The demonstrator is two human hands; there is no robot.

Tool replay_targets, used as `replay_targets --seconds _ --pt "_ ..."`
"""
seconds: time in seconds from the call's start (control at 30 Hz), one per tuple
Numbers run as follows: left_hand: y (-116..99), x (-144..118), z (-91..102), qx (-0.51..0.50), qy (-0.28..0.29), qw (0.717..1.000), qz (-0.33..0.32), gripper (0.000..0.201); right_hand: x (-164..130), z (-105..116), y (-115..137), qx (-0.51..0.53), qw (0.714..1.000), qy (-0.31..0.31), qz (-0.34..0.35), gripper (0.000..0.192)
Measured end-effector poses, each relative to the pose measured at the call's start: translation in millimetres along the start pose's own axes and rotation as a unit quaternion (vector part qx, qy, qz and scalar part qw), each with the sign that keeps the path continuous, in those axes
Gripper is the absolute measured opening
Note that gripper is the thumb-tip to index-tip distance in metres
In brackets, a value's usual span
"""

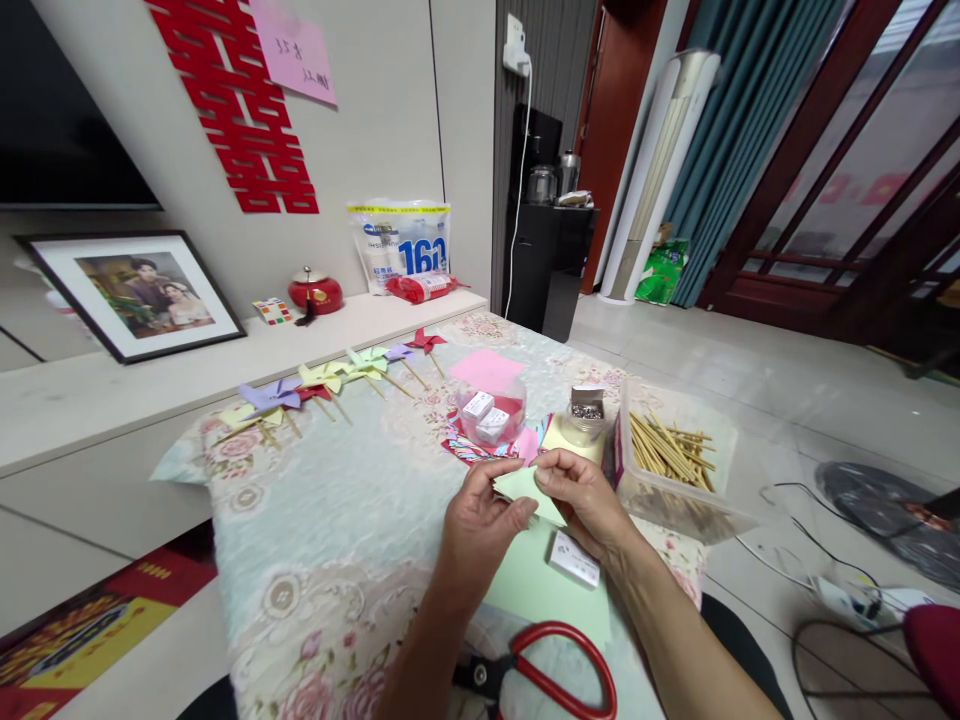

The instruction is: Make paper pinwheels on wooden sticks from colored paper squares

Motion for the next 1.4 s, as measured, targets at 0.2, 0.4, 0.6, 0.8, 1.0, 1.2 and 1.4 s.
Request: replay_targets --seconds 0.2,0.4,0.6,0.8,1.0,1.2,1.4 --pt "-9 1 -3.9 -0.051 0.006 0.998 0.035 0.051 -1 -1 1 0.021 0.999 0.017 -0.038 0.038" --pt "-13 0 -4.6 -0.023 -0.008 0.998 0.053 0.05 -1 2 0 0.0 0.999 0.018 -0.042 0.035" --pt "-12 0 -2.6 0.02 -0.013 0.998 0.064 0.051 1 3 0 -0.033 0.999 0.012 -0.033 0.033" --pt "-16 0 -3.7 0.045 -0.017 0.997 0.055 0.043 2 4 -1 -0.058 0.998 0.01 -0.023 0.031" --pt "-15 -1 -3.5 0.096 -0.052 0.991 0.073 0.042 1 1 0 -0.079 0.997 -0.017 -0.002 0.033" --pt "-14 1 -5.7 0.062 -0.082 0.993 0.062 0.044 1 1 1 -0.097 0.995 -0.026 0.003 0.033" --pt "-15 0 -0.8 0.041 -0.008 0.998 0.055 0.055 1 1 0 -0.063 0.998 0.001 -0.01 0.033"
Point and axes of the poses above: each hand's wrist, its own x-axis towards the middle knuckle, its own z-axis out of the back of the hand, y = z × x, the point moved 2 cm from there along x, towards the middle knuckle, and after that the axes turned 9 degrees about -z, right-handed, at the moved point
